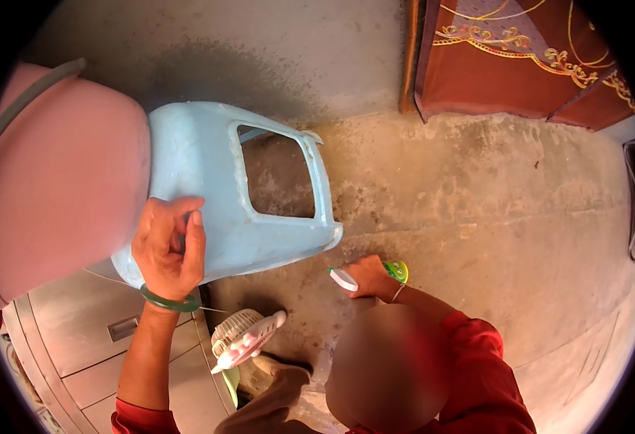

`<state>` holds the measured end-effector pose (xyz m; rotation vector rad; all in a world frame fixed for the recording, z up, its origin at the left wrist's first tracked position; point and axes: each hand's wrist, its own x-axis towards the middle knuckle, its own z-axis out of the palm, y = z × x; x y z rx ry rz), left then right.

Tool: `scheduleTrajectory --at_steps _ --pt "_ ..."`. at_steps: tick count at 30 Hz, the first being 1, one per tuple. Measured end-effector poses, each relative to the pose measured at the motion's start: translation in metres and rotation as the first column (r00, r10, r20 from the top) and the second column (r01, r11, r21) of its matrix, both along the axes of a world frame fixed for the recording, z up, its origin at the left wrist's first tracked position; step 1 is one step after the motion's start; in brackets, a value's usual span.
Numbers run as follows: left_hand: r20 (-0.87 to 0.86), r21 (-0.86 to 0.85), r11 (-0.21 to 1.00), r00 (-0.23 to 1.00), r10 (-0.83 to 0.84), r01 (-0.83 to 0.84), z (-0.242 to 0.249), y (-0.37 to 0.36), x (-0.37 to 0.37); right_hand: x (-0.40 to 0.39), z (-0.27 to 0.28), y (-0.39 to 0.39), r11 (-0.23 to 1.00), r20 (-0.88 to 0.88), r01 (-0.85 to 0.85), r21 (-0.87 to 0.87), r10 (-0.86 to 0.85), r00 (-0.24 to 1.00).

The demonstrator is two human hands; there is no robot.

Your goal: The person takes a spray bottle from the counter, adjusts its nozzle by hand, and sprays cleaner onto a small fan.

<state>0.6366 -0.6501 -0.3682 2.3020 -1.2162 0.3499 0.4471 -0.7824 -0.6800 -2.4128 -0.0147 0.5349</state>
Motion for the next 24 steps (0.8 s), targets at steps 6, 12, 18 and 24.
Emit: scheduleTrajectory --at_steps 6,12,18,24 --pt "-0.017 -0.030 1.000 1.000 -0.004 0.003 -0.001 0.000 0.000 -0.001 -0.009 0.000 0.996 0.134 0.006 0.084 -0.017 0.991" --pt "-0.010 -0.049 0.999 1.000 -0.018 0.017 -0.002 0.001 0.001 0.004 0.023 0.013 0.991 0.228 0.016 0.132 -0.046 0.973" --pt "-0.025 -0.059 0.998 1.000 -0.014 0.013 -0.002 0.001 0.001 0.021 0.043 0.035 0.940 0.431 0.004 0.340 -0.160 0.888" --pt "-0.040 -0.071 0.998 0.999 -0.002 -0.001 -0.002 0.002 0.001 0.027 0.046 0.047 0.970 0.325 0.047 0.239 -0.126 0.937"
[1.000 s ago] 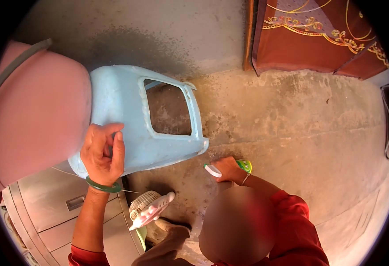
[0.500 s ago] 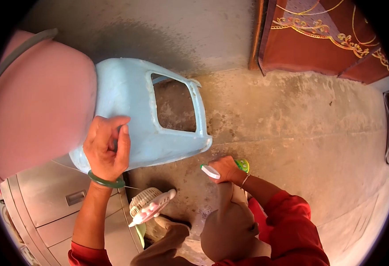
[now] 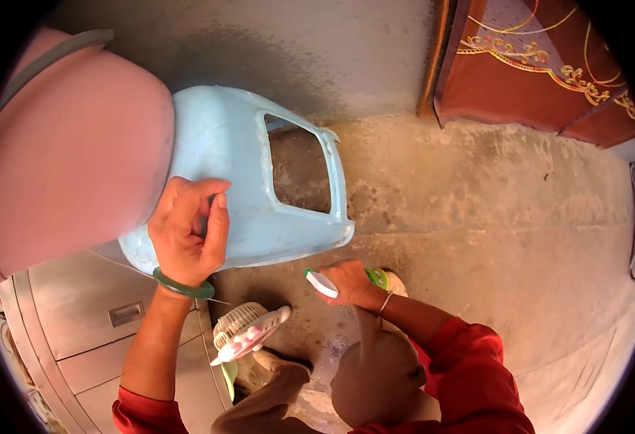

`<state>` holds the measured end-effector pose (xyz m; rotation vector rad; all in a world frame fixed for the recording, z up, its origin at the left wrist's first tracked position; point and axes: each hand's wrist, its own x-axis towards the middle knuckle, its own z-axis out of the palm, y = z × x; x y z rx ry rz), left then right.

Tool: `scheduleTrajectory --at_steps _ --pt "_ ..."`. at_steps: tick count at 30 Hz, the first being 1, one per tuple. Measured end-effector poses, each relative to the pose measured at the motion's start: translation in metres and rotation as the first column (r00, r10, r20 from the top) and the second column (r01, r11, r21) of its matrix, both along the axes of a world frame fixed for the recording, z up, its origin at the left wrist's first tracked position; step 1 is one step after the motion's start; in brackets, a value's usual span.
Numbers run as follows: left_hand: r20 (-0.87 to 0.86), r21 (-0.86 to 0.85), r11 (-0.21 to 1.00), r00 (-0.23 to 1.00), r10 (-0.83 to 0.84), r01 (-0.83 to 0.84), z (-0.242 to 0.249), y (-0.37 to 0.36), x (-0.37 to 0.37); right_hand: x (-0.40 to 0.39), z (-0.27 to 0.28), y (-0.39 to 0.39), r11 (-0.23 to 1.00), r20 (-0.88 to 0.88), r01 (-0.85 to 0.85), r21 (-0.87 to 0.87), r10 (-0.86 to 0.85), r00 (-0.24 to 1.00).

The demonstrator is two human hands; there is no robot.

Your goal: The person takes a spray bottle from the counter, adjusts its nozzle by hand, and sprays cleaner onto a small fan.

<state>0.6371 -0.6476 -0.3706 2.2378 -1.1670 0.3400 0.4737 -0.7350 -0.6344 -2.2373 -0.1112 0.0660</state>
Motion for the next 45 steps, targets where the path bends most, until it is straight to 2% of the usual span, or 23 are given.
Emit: scheduleTrajectory --at_steps 2,4,8,10,11,13,22,23,24,25,27,29,32,33,34,35,37,38,39,41,42,43,45 --pt "0.003 0.008 1.000 1.000 -0.002 0.002 0.000 0.000 0.000 -0.001 0.002 0.002 1.000 -0.022 -0.009 -0.029 0.008 1.000" --pt "0.010 -0.013 1.000 1.000 -0.017 0.017 -0.002 -0.001 0.001 0.002 0.005 0.009 0.996 0.043 -0.014 0.088 0.010 0.999" --pt "0.007 -0.018 1.000 1.000 -0.022 0.022 -0.002 0.001 0.001 0.015 0.009 0.036 0.991 0.179 0.041 0.129 -0.064 0.982" --pt "0.005 -0.023 1.000 1.000 -0.017 0.017 -0.002 0.002 0.002 0.023 0.009 0.049 1.000 0.078 -0.012 -0.001 0.012 0.997" --pt "-0.001 -0.033 0.999 1.000 -0.016 0.016 -0.003 0.002 0.002 0.026 0.010 0.053 1.000 0.082 -0.019 0.002 0.018 0.996" --pt "0.004 -0.051 0.999 1.000 -0.019 0.020 -0.004 0.003 0.002 0.033 0.011 0.059 0.995 -0.078 -0.067 -0.067 0.062 0.995" --pt "0.135 -0.014 0.999 0.990 -0.040 0.042 -0.012 0.009 0.010 0.044 0.003 0.090 0.999 -0.004 -0.013 -0.037 0.013 1.000" --pt "0.158 -0.002 0.999 0.987 -0.036 0.037 -0.014 0.010 0.010 0.048 0.004 0.094 0.999 -0.005 -0.015 -0.035 0.015 1.000" --pt "0.182 0.011 0.999 0.983 -0.033 0.031 -0.013 0.009 0.009 0.052 0.007 0.098 0.999 -0.084 0.002 -0.036 -0.005 0.996" --pt "0.125 -0.066 0.996 0.991 -0.055 0.063 -0.009 0.003 0.004 0.054 0.010 0.101 0.999 -0.162 0.018 -0.040 -0.024 0.986" --pt "0.074 -0.146 0.985 0.994 -0.077 0.087 -0.010 0.005 0.005 0.057 0.014 0.107 0.998 -0.165 0.022 -0.053 -0.030 0.986" --pt "0.085 -0.078 0.996 0.995 -0.044 0.051 -0.016 0.009 0.009 0.058 0.014 0.113 0.997 -0.166 0.024 -0.069 -0.036 0.985" --pt "0.044 -0.093 0.993 0.996 -0.075 0.079 -0.010 0.011 0.007 0.053 0.004 0.125 0.996 -0.062 0.083 -0.030 -0.085 0.994" --pt "0.018 -0.113 0.986 0.993 -0.119 0.120 -0.006 0.013 0.006 0.053 0.003 0.128 0.993 0.055 0.117 -0.017 -0.116 0.992" --pt "-0.088 -0.258 0.943 0.967 -0.240 0.210 -0.003 0.016 0.005 0.055 0.001 0.130 0.989 0.172 0.145 0.001 -0.143 0.975" --pt "-0.078 -0.266 0.943 0.971 -0.227 0.200 0.001 0.026 0.001 0.057 -0.002 0.131 0.991 0.181 0.131 -0.007 -0.128 0.975" --pt "-0.106 -0.360 0.904 0.953 -0.284 0.229 0.037 0.053 -0.024 0.060 0.000 0.137 0.993 0.044 0.085 -0.080 -0.081 0.996" --pt "-0.142 -0.350 0.926 0.969 -0.201 0.141 0.050 0.073 -0.036 0.060 0.002 0.141 0.992 -0.027 0.053 -0.114 -0.057 0.998" --pt "-0.171 -0.340 0.939 0.979 -0.114 0.050 0.059 0.096 -0.050 0.061 0.004 0.146 0.992 -0.019 0.035 -0.122 -0.037 0.999" --pt "-0.378 -0.388 0.885 0.920 0.104 -0.260 0.052 0.136 -0.088 0.068 0.009 0.153 0.997 -0.054 0.048 -0.054 -0.050 0.997" --pt "-0.462 -0.304 0.884 0.866 0.190 -0.356 0.040 0.158 -0.113 0.072 0.018 0.155 0.993 -0.125 0.028 -0.111 -0.042 0.991" --pt "-0.539 -0.212 0.871 0.797 0.273 -0.442 0.026 0.178 -0.138 0.076 0.019 0.159 0.993 -0.114 0.015 -0.121 -0.029 0.993" --pt "-0.745 -0.013 0.898 0.603 0.284 -0.439 0.002 0.192 -0.179 0.076 0.015 0.169 0.992 -0.060 0.056 -0.115 -0.063 0.996"
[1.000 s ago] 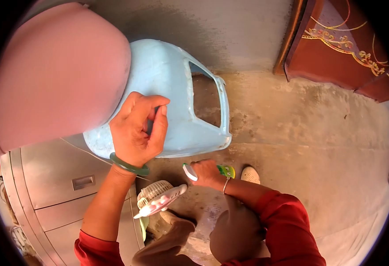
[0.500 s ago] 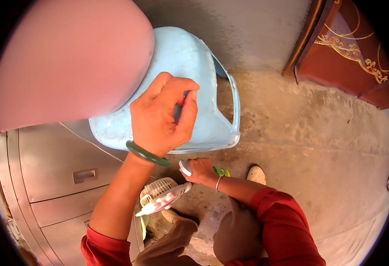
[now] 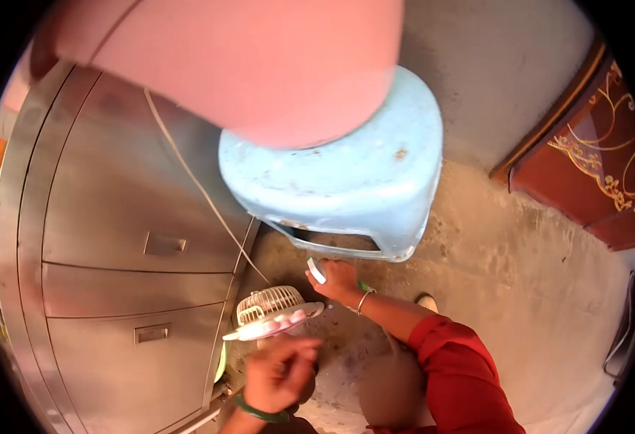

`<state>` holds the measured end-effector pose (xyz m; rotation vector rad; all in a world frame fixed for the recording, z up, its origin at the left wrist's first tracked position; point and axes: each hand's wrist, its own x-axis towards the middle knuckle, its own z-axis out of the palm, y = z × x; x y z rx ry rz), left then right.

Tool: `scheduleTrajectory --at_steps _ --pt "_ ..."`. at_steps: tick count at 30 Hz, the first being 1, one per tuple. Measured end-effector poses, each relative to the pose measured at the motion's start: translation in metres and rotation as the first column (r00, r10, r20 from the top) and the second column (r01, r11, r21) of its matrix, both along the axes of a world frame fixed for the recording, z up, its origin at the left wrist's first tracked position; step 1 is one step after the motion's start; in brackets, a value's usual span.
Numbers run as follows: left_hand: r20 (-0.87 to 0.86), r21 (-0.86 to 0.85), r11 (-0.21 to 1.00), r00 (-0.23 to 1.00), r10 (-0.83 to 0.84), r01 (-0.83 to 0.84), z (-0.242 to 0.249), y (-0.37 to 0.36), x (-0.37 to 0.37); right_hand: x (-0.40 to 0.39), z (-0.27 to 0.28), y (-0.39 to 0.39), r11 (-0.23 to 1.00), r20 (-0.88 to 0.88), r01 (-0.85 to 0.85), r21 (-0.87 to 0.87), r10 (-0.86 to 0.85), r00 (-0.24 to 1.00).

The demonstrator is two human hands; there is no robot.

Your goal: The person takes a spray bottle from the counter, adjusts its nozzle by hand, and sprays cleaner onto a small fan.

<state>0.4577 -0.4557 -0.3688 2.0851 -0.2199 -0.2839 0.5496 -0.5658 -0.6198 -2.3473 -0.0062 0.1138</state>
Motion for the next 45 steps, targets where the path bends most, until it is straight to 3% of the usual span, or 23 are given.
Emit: scheduleTrajectory --at_steps 2,4,5,6,8,10,12,17,19,23,29,31,32,34,37,39,40,42,44,45 --pt "0.050 0.180 0.970 0.983 -0.174 0.162 -0.037 0.005 -0.021 0.002 -0.012 0.012 1.000 0.057 -0.006 -0.008 0.006 0.998" --pt "0.103 0.519 0.712 0.792 -0.602 0.473 -0.054 0.014 -0.026 0.007 -0.010 0.022 1.000 0.085 0.010 -0.026 -0.008 0.996" --pt "0.197 0.402 0.764 0.767 -0.610 0.505 -0.065 0.019 -0.031 0.011 -0.006 0.024 0.998 0.074 -0.009 -0.061 0.013 0.997" --pt "0.203 0.404 0.772 0.775 -0.599 0.491 -0.063 0.018 -0.035 0.015 -0.004 0.028 0.994 0.058 -0.003 -0.113 0.010 0.998" --pt "0.052 0.365 0.830 0.880 -0.472 0.423 -0.057 0.015 -0.043 0.023 -0.003 0.032 0.991 -0.089 0.034 -0.128 -0.046 0.995" --pt "0.121 0.353 0.860 0.894 -0.431 0.367 -0.065 0.022 -0.044 0.025 -0.003 0.034 0.986 -0.065 0.029 -0.163 -0.040 0.997" --pt "0.029 0.457 0.783 0.873 -0.487 0.422 -0.068 0.029 -0.040 0.024 -0.001 0.038 0.990 -0.024 -0.060 -0.128 0.057 0.998" --pt "0.045 0.515 0.802 0.925 -0.378 0.303 -0.069 0.039 -0.035 0.032 0.003 0.047 0.991 0.113 -0.125 -0.047 0.129 0.985" --pt "0.056 0.513 0.809 0.929 -0.365 0.286 -0.069 0.042 -0.031 0.038 0.010 0.047 0.969 -0.053 -0.208 -0.130 0.203 0.978" --pt "0.031 0.487 0.825 0.938 -0.345 0.288 -0.070 0.041 -0.025 0.034 0.026 0.049 0.953 -0.040 -0.280 -0.118 0.277 0.960" --pt "0.016 0.460 0.844 0.948 -0.317 0.275 -0.061 0.040 -0.023 0.020 0.055 0.043 0.952 0.111 -0.306 0.017 0.303 0.947" --pt "0.032 0.452 0.853 0.950 -0.310 0.262 -0.060 0.041 -0.023 0.016 0.068 0.037 0.922 0.154 -0.307 0.235 0.276 0.949" --pt "0.014 0.454 0.849 0.951 -0.310 0.270 -0.059 0.042 -0.022 0.013 0.078 0.035 0.920 0.166 -0.317 0.231 0.284 0.944" --pt "0.019 0.475 0.843 0.955 -0.295 0.251 -0.059 0.044 -0.020 0.005 0.108 0.035 0.818 0.184 -0.240 0.523 0.166 0.969" --pt "0.049 0.559 0.802 0.957 -0.287 0.212 -0.056 0.047 -0.014 -0.005 0.169 0.037 0.805 0.348 -0.327 0.496 0.160 0.924" --pt "-0.161 0.538 0.810 0.972 -0.172 0.233 -0.043 0.046 -0.009 -0.012 0.205 0.035 0.766 0.355 -0.327 0.554 0.138 0.925" --pt "-0.135 0.561 0.799 0.976 -0.171 0.218 -0.044 0.044 -0.009 -0.015 0.218 0.032 0.732 0.314 -0.303 0.610 0.128 0.941" --pt "0.141 0.521 0.829 0.978 0.153 -0.205 -0.043 0.042 -0.009 -0.021 0.241 0.029 0.680 0.284 -0.258 0.687 0.077 0.956" --pt "0.213 0.456 0.857 0.964 0.158 -0.241 -0.031 0.046 -0.003 -0.029 0.265 0.031 0.618 0.272 -0.219 0.755 0.008 0.962" --pt "0.340 0.280 0.921 0.925 0.169 -0.272 -0.028 0.045 -0.001 -0.035 0.273 0.034 0.628 0.275 -0.212 0.749 -0.005 0.961"
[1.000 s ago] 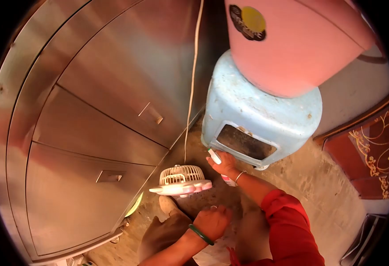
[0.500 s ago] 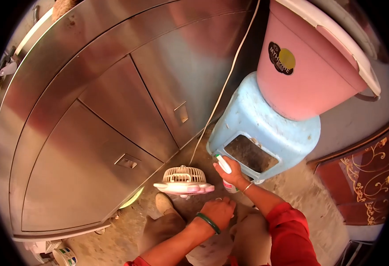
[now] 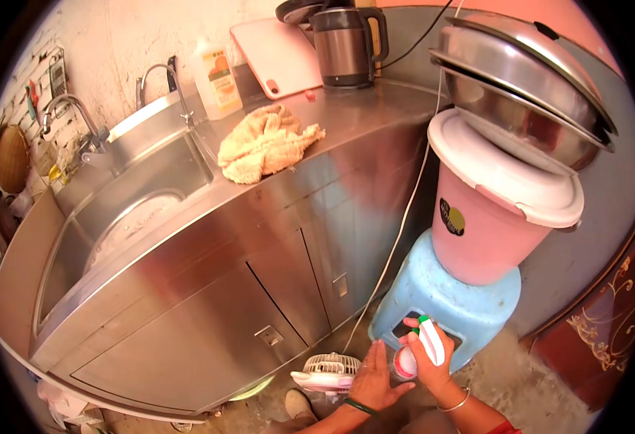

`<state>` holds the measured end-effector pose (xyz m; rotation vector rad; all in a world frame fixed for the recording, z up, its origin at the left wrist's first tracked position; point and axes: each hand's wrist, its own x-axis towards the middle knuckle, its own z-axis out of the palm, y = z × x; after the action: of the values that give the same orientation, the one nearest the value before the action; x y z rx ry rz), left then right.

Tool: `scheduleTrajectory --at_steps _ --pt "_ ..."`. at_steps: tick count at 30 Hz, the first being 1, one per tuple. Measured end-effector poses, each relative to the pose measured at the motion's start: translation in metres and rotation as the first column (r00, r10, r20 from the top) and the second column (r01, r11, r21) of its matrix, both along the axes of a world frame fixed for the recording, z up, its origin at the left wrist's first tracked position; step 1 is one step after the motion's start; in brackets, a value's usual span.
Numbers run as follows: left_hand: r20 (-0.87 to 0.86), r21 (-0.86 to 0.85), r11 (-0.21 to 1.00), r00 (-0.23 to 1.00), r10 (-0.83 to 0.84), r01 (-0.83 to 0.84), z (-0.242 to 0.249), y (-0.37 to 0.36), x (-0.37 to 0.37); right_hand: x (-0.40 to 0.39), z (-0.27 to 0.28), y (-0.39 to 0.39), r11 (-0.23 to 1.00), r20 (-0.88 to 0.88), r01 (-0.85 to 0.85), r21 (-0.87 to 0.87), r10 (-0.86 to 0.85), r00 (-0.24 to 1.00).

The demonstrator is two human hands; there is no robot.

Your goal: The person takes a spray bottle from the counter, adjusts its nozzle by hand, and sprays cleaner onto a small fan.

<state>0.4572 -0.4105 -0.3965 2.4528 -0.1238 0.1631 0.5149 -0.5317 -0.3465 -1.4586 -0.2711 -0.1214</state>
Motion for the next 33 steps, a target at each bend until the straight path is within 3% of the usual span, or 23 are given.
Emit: scheduleTrajectory --at_steps 1,2,3,6,10,11,13,14,15,17,19,21,22,23,25,27,29,31,33 --pt "0.159 -0.147 0.988 0.987 -0.022 0.046 0.004 -0.001 0.002 -0.006 0.005 0.003 1.000 0.001 0.014 -0.009 -0.014 1.000" --pt "0.254 -0.177 0.979 0.966 -0.051 0.098 0.008 -0.004 0.003 -0.012 0.008 0.006 1.000 0.024 0.000 0.010 0.000 1.000" --pt "0.268 -0.169 0.981 0.962 -0.046 0.094 0.006 -0.007 0.002 -0.021 0.015 0.010 0.999 0.025 -0.030 0.037 0.029 0.999" --pt "0.213 -0.376 0.914 0.974 -0.074 0.152 -0.002 -0.016 -0.007 -0.040 0.021 0.019 0.997 -0.003 -0.022 0.080 0.022 1.000" --pt "0.128 -0.418 0.903 0.990 -0.051 0.101 -0.003 -0.014 -0.010 -0.048 0.017 0.019 0.995 -0.005 0.014 0.098 -0.013 1.000" --pt "0.201 -0.403 0.895 0.973 -0.117 0.191 -0.009 -0.014 -0.008 -0.050 0.016 0.016 0.995 0.000 -0.013 0.104 0.013 1.000" --pt "0.275 -0.371 0.889 0.946 -0.170 0.267 -0.008 -0.012 -0.013 -0.054 0.018 0.008 0.978 0.207 -0.017 -0.206 0.060 0.976" --pt "0.225 -0.427 0.870 0.961 -0.162 0.246 -0.006 -0.011 -0.015 -0.054 0.021 -0.002 0.934 0.171 -0.051 -0.354 0.118 0.978" --pt "0.235 -0.437 0.864 0.959 -0.158 0.250 -0.004 -0.008 -0.018 -0.059 0.030 -0.005 0.936 0.181 -0.064 -0.347 0.134 0.974" --pt "0.256 -0.456 0.852 0.955 -0.152 0.258 0.000 0.000 -0.022 -0.067 0.047 -0.010 0.861 0.422 0.066 -0.505 0.180 0.888" --pt "0.239 -0.484 0.861 0.970 -0.041 0.156 0.020 0.009 -0.031 -0.072 0.031 -0.023 0.917 0.411 0.007 -0.400 0.172 0.895" --pt "0.122 -0.506 0.861 0.993 0.008 0.055 0.038 0.023 -0.041 -0.082 0.011 -0.027 0.958 0.276 -0.036 -0.285 0.118 0.954" --pt "0.160 -0.581 0.812 0.986 0.041 0.060 0.045 0.029 -0.046 -0.086 0.000 -0.023 0.966 0.311 0.073 -0.250 0.009 0.951" --pt "0.198 -0.651 0.757 0.976 0.087 0.065 0.052 0.035 -0.051 -0.082 -0.035 -0.026 0.970 0.322 0.067 -0.235 0.013 0.947" --pt "0.335 -0.682 0.722 0.927 0.171 0.114 0.091 0.048 -0.068 -0.060 -0.113 -0.042 0.992 -0.187 0.076 -0.097 -0.093 0.978" --pt "0.366 -0.684 0.716 0.915 0.171 0.140 0.145 0.070 -0.094 -0.059 -0.100 -0.040 0.997 -0.328 0.064 0.039 -0.048 0.943" --pt "0.413 -0.684 0.710 0.890 0.191 0.165 0.201 0.095 -0.125 -0.054 -0.098 -0.042 0.996 -0.498 0.075 0.037 -0.046 0.866" --pt "0.414 -0.661 0.742 0.878 0.242 0.107 0.253 0.124 -0.161 -0.046 -0.112 -0.047 0.998 -0.644 0.024 0.062 0.022 0.764" --pt "0.423 -0.569 0.822 0.844 0.330 -0.037 0.303 0.156 -0.200 -0.049 -0.117 -0.044 0.998 -0.642 -0.034 0.048 0.057 0.765"
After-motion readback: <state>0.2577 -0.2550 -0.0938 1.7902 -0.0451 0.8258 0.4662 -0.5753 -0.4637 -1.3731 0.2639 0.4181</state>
